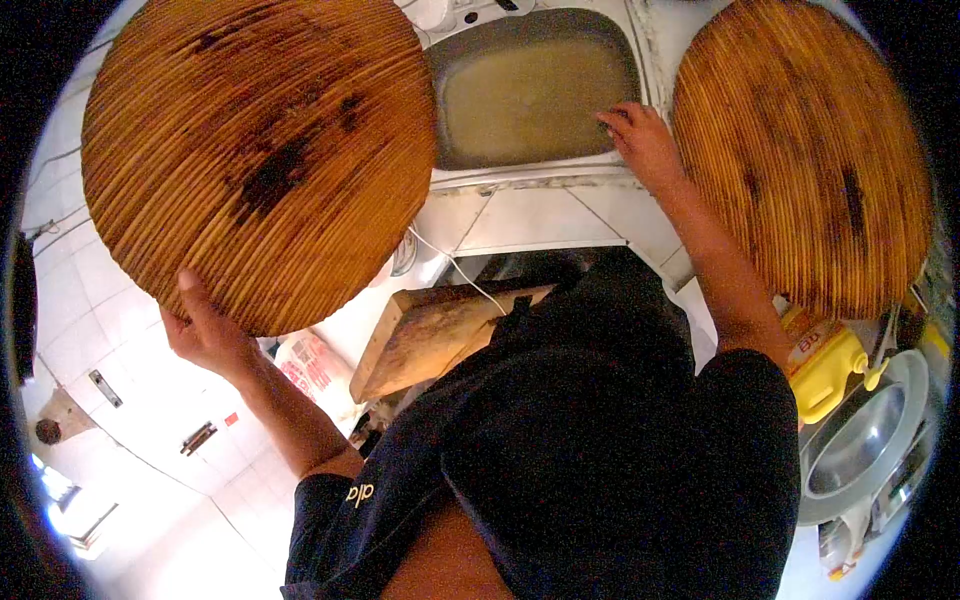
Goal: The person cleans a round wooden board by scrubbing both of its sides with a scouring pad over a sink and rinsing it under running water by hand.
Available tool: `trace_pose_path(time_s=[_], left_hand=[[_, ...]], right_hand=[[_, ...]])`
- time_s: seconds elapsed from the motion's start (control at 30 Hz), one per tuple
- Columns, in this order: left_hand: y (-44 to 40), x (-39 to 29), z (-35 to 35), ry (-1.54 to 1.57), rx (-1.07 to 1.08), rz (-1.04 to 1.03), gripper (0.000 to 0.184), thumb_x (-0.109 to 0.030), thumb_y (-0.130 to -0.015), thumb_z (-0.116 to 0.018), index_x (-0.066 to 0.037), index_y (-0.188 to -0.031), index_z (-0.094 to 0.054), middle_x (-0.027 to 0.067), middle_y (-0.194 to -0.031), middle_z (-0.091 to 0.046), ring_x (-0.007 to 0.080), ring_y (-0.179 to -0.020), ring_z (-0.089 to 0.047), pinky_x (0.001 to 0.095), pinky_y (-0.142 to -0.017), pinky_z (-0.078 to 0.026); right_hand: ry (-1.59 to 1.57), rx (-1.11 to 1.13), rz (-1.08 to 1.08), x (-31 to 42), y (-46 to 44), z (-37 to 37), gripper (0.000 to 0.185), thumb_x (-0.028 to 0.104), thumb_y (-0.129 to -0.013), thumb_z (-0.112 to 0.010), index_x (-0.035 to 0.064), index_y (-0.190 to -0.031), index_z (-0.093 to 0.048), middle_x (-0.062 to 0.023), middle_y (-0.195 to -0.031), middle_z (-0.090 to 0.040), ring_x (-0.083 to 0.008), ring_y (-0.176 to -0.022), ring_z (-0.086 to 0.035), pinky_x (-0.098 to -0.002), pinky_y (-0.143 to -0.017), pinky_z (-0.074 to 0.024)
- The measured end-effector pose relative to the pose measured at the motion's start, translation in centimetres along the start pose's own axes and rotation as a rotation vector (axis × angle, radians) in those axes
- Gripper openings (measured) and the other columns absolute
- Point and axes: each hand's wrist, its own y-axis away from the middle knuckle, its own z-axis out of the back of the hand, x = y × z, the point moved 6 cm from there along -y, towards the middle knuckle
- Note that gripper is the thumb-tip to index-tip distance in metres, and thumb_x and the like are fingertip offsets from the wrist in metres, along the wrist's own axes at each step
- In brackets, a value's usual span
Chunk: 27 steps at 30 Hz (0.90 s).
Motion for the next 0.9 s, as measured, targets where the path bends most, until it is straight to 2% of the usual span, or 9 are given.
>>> trace_pose_path(time_s=[0.2, 0.3, 0.5, 0.6, 0.7, 0.8, 0.9], left_hand=[[0.7, 0.3, 0.2, 0.084, -0.098, 0.038, 0.033, -0.018, -0.091, -0.063, 0.009, -0.109, -0.058, 0.0164, -0.094, -0.067, 0.0184, -0.079, -0.065, 0.0279, -0.067, -0.054], [0.9, 1.0, 0.1, 0.074, -0.102, 0.044, 0.034, -0.018, -0.091, -0.064, 0.009, -0.110, -0.057, 0.0169, -0.096, -0.066, 0.0184, -0.080, -0.065, 0.0281, -0.068, -0.054], [1.9, -0.5, 1.5, 0.086, -0.137, 0.000, 0.036, -0.020, -0.090, -0.065, 0.009, -0.110, -0.057, 0.0176, -0.096, -0.066, 0.0196, -0.081, -0.065, 0.0291, -0.069, -0.055], [2.4, 0.5, 1.4, 0.068, -0.137, -0.021, 0.037, -0.020, -0.090, -0.065, 0.010, -0.110, -0.057, 0.0177, -0.096, -0.066, 0.0197, -0.082, -0.065, 0.0295, -0.070, -0.054], [3.0, 0.9, -0.3, 0.088, -0.097, -0.048, 0.034, -0.018, -0.092, -0.063, 0.009, -0.110, -0.058, 0.0173, -0.096, -0.066, 0.0192, -0.081, -0.065, 0.0284, -0.070, -0.054], [3.3, 1.3, -1.1, 0.099, -0.060, -0.008, 0.028, -0.014, -0.094, -0.059, 0.009, -0.110, -0.058, 0.0164, -0.096, -0.067, 0.0178, -0.080, -0.064, 0.0269, -0.068, -0.054], [3.3, 1.3, -1.3, 0.177, -0.074, -0.002, 0.032, -0.017, -0.089, -0.064, 0.008, -0.109, -0.060, 0.0162, -0.096, -0.067, 0.0199, -0.078, -0.065, 0.0306, -0.067, -0.055]], right_hand=[[0.309, 0.082, 0.124, -1.4, 2.3, -2.6, 0.039, 0.008, -0.078, -0.058, 0.0137, -0.116, -0.062, -0.0096, -0.120, -0.056, -0.0294, -0.109, -0.053, -0.0412, -0.092, -0.0462], [0.269, 0.195, 0.064, -2.4, 1.3, -4.1, 0.039, 0.007, -0.079, -0.055, 0.0141, -0.117, -0.061, -0.0087, -0.123, -0.055, -0.0295, -0.112, -0.051, -0.0428, -0.094, -0.0451], [0.179, 0.077, 0.060, 0.0, 0.4, -0.9, 0.043, 0.006, -0.077, -0.059, 0.0139, -0.120, -0.059, -0.0080, -0.127, -0.053, -0.0320, -0.117, -0.048, -0.0446, -0.099, -0.0409], [0.233, 0.053, 0.052, -0.8, 2.7, -1.7, 0.044, 0.005, -0.075, -0.064, 0.0137, -0.118, -0.060, -0.0085, -0.126, -0.051, -0.0315, -0.114, -0.047, -0.0436, -0.097, -0.0415], [0.179, 0.156, 0.031, -2.1, 4.1, -2.3, 0.047, 0.006, -0.076, -0.064, 0.0136, -0.122, -0.058, -0.0106, -0.132, -0.048, -0.0344, -0.120, -0.045, -0.0462, -0.102, -0.0383], [0.100, 0.115, 0.019, -2.1, 4.0, -1.6, 0.048, 0.007, -0.075, -0.066, 0.0141, -0.122, -0.057, -0.0104, -0.132, -0.048, -0.0338, -0.121, -0.044, -0.0472, -0.103, -0.0379], [0.103, 0.118, 0.011, -1.5, 3.8, -0.9, 0.049, 0.007, -0.076, -0.066, 0.0147, -0.123, -0.057, -0.0101, -0.131, -0.048, -0.0337, -0.121, -0.044, -0.0465, -0.102, -0.0386]])
